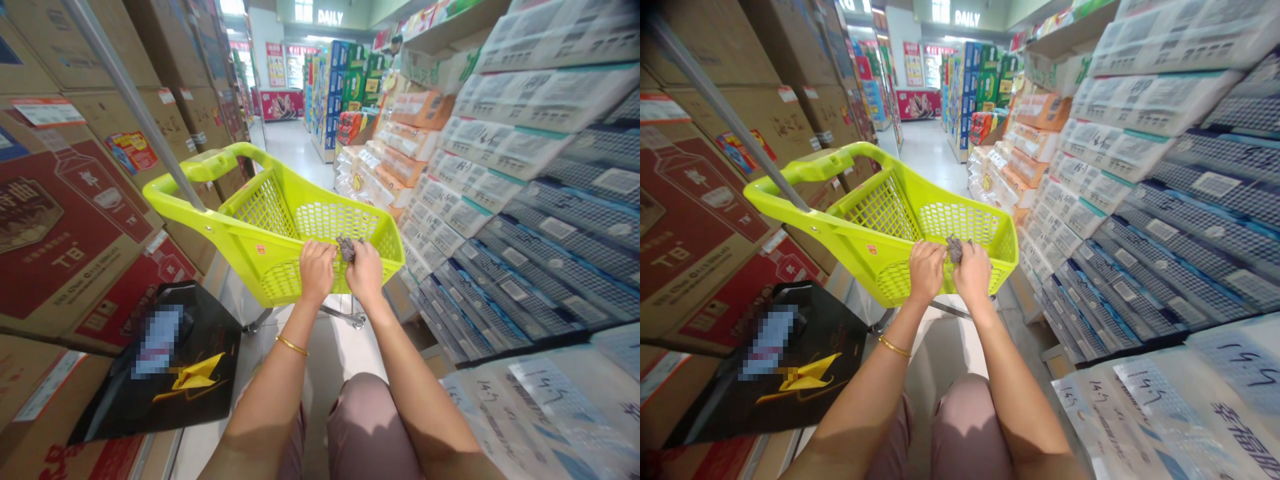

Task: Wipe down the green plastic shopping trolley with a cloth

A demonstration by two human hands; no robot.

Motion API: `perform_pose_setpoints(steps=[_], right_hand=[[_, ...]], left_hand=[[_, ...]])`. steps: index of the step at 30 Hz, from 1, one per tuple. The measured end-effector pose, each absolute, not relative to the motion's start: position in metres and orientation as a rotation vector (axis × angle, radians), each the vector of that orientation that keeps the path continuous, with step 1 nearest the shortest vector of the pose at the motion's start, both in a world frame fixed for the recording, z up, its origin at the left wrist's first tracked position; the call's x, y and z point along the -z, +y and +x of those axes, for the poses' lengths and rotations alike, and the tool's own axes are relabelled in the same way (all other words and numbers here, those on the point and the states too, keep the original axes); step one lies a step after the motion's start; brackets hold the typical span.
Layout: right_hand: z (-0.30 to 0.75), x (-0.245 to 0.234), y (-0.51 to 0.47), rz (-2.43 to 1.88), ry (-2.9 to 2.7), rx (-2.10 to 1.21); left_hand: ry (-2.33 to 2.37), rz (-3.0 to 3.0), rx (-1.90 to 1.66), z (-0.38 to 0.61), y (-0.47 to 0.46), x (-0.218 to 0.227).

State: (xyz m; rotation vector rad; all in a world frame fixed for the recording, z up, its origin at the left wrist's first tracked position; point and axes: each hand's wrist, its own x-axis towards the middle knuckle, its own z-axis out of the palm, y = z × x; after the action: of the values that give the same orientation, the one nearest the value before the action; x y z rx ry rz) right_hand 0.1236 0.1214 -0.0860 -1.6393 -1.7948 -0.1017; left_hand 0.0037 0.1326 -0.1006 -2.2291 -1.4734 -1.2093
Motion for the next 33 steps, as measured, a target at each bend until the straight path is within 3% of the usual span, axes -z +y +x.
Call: perform_pose_setpoints(steps=[18, 33], right_hand=[[0.141, 0.085, 0.118, -1.676, -1.838, 0.169], [0.061, 0.075, 0.126, -1.472, -1.921, 0.099]], left_hand=[[-1.398, -2.177, 0.734, -0.089, 0.141, 0.061], [-1.483, -2.110, 0.849, -0.080, 0.145, 0.074]])
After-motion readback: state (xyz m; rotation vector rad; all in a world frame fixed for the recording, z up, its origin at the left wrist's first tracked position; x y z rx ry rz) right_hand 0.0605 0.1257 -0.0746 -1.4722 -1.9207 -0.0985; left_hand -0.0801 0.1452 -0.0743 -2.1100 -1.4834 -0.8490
